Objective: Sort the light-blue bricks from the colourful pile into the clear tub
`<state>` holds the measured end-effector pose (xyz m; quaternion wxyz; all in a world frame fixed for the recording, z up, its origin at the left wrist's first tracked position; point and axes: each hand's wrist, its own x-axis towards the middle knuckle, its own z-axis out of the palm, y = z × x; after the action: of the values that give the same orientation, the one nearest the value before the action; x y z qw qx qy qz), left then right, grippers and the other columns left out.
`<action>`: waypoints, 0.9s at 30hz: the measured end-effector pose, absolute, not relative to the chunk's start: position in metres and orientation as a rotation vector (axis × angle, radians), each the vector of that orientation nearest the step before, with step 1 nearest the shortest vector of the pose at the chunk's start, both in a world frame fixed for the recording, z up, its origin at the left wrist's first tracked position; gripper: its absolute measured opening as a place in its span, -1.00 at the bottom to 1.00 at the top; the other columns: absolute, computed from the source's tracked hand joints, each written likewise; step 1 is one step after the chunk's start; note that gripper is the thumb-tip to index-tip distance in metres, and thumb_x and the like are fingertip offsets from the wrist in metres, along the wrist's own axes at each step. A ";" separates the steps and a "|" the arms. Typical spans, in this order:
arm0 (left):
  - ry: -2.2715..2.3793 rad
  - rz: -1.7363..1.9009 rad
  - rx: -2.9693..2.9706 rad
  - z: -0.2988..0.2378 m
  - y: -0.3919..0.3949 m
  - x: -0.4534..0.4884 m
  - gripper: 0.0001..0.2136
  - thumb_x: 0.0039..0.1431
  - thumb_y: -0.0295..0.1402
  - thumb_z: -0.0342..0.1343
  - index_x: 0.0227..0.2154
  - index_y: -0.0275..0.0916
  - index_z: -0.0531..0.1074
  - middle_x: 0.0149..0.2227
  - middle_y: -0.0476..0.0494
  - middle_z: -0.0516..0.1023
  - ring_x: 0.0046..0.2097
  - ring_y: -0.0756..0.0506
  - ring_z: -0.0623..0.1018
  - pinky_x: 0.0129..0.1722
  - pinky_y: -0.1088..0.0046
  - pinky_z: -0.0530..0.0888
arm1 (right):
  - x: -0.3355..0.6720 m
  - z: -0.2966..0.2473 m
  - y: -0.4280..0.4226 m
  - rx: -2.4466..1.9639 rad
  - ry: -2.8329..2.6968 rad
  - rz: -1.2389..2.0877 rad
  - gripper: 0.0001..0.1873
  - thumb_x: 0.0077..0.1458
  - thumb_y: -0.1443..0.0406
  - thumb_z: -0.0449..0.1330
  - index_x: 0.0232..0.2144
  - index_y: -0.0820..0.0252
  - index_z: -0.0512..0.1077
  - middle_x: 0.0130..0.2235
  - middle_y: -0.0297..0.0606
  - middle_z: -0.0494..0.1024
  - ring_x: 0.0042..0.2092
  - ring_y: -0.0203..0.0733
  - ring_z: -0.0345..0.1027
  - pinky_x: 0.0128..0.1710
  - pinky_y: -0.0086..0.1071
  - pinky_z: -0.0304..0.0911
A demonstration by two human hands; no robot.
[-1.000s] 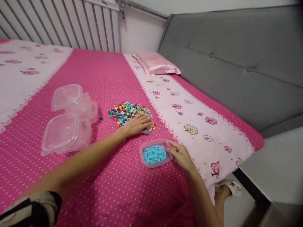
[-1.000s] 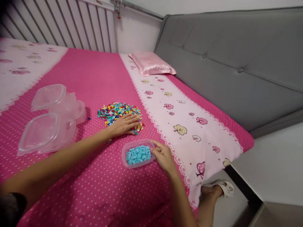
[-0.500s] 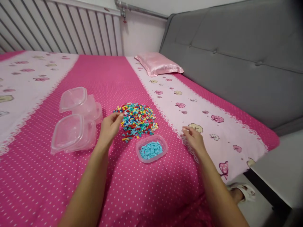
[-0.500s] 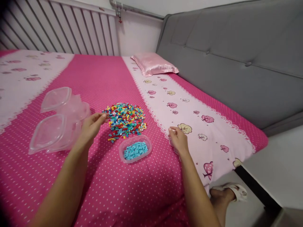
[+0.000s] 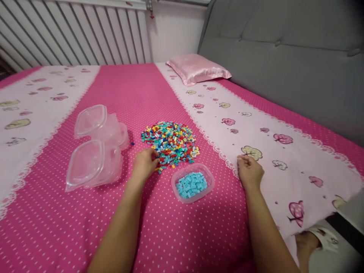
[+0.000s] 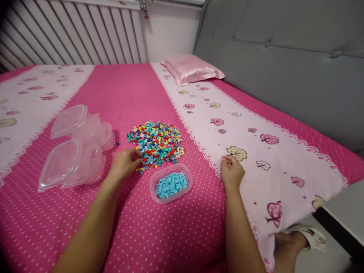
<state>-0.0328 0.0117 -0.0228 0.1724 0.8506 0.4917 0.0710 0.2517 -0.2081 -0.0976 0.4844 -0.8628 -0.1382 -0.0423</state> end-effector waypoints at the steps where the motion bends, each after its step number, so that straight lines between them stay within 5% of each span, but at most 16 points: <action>1: 1.425 0.213 2.398 -0.024 0.011 -0.031 -0.81 0.05 -0.36 0.11 -0.26 -0.25 0.49 -0.31 -0.16 0.58 -0.29 -0.13 0.52 -0.36 0.44 0.33 | 0.252 -0.098 -0.208 -2.094 -0.323 -0.102 -0.59 -0.16 0.12 0.14 -0.32 0.27 0.57 -0.48 -0.20 0.54 -0.43 -0.14 0.36 -0.25 -0.28 0.26; 14: 1.603 0.396 2.190 -0.030 0.008 -0.019 -0.86 0.00 -0.33 0.10 -0.36 -0.22 0.46 -0.38 -0.10 0.57 -0.31 -0.12 0.53 -0.37 0.44 0.30 | 0.256 -0.108 -0.212 -2.009 -0.324 -0.081 -0.61 -0.14 0.12 0.18 -0.32 0.27 0.57 -0.51 -0.24 0.52 -0.48 -0.18 0.34 -0.36 -0.32 0.27; 27: 1.290 0.921 1.589 -0.023 0.003 -0.015 -0.61 -0.28 -0.33 0.14 -0.29 -0.36 0.55 -0.56 -0.05 0.50 -0.50 -0.03 0.47 -0.53 0.55 0.34 | 0.257 -0.108 -0.212 -1.983 -0.328 -0.079 -0.63 -0.13 0.12 0.18 -0.33 0.24 0.57 -0.51 -0.26 0.51 -0.47 -0.19 0.34 -0.33 -0.31 0.27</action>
<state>-0.0150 0.0031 -0.0235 0.4336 0.6381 0.5179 0.3696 0.2568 -0.2119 -0.1080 0.5353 -0.8327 -0.1378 -0.0331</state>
